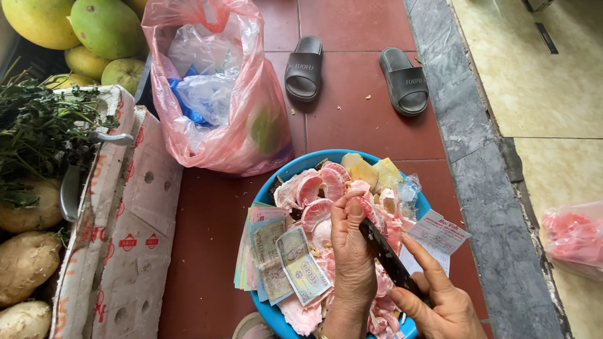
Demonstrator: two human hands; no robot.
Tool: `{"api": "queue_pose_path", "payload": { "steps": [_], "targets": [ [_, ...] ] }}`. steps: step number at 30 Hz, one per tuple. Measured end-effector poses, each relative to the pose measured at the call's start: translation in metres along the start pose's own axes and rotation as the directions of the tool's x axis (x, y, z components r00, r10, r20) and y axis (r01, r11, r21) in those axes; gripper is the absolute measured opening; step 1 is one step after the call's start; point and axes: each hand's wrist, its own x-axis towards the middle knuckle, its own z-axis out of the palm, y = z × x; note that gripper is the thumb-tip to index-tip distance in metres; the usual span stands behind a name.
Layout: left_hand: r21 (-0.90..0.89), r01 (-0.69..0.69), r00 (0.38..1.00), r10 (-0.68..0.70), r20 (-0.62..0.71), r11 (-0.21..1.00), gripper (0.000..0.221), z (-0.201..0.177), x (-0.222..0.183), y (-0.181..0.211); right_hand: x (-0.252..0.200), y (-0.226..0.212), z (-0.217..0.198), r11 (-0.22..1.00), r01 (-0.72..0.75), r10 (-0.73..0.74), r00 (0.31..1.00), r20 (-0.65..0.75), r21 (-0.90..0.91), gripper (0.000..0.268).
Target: Counting banknotes and then using a knife to process fruit segments in a bowl
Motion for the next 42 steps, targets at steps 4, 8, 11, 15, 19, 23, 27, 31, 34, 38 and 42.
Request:
{"api": "queue_pose_path", "payload": {
  "steps": [4,8,11,15,19,23,27,31,34,38,42],
  "targets": [
    [-0.014,-0.035,0.999,0.035,0.004,0.999,0.030,-0.005,-0.001,-0.014,0.008,-0.011,0.008,0.989,0.068,-0.071,0.997,0.016,0.129,0.081],
    [0.001,-0.026,1.000,0.026,0.000,1.000,0.033,-0.009,-0.001,-0.023,0.014,-0.026,0.007,0.997,0.060,-0.061,0.998,0.025,0.043,0.073],
    [0.035,-0.037,0.999,0.036,0.033,0.999,0.036,-0.007,-0.003,-0.014,0.018,-0.033,0.009,0.977,0.157,-0.162,0.987,0.019,0.145,0.065],
    [0.057,-0.004,0.997,0.000,0.078,0.998,0.033,-0.012,0.002,-0.012,0.023,-0.037,-0.001,0.937,0.213,-0.223,0.975,0.005,0.278,0.061],
    [-0.066,0.134,0.980,-0.122,0.158,0.989,0.028,-0.007,0.000,0.000,0.028,-0.046,-0.025,0.874,0.003,0.004,1.000,-0.012,0.486,0.057],
    [-0.116,0.231,0.962,-0.209,0.175,0.966,0.029,-0.008,0.000,0.006,0.052,-0.021,-0.060,0.819,0.155,-0.074,0.983,-0.167,0.552,0.044],
    [-0.095,0.243,0.965,-0.230,0.128,0.965,0.028,-0.005,0.000,0.012,0.034,0.008,-0.047,0.881,-0.154,0.174,0.985,-0.004,0.446,0.040],
    [0.073,0.076,0.992,-0.083,0.092,0.994,0.030,-0.003,-0.002,0.011,0.009,0.016,-0.018,0.799,-0.035,-0.148,0.956,0.253,0.600,0.095],
    [0.097,0.073,0.994,-0.080,0.071,0.993,0.030,-0.003,-0.004,0.007,0.005,0.009,-0.010,0.879,-0.057,-0.041,0.980,0.195,0.473,0.090],
    [0.149,0.051,0.997,-0.059,0.047,0.987,0.029,-0.004,-0.005,0.007,0.004,0.003,-0.008,0.919,-0.102,0.030,0.981,0.190,0.381,0.085],
    [0.182,0.018,0.999,-0.025,0.039,0.983,0.030,-0.007,-0.002,0.003,0.006,0.000,-0.009,0.906,-0.145,0.061,0.974,0.217,0.397,0.082]
  ]
}}
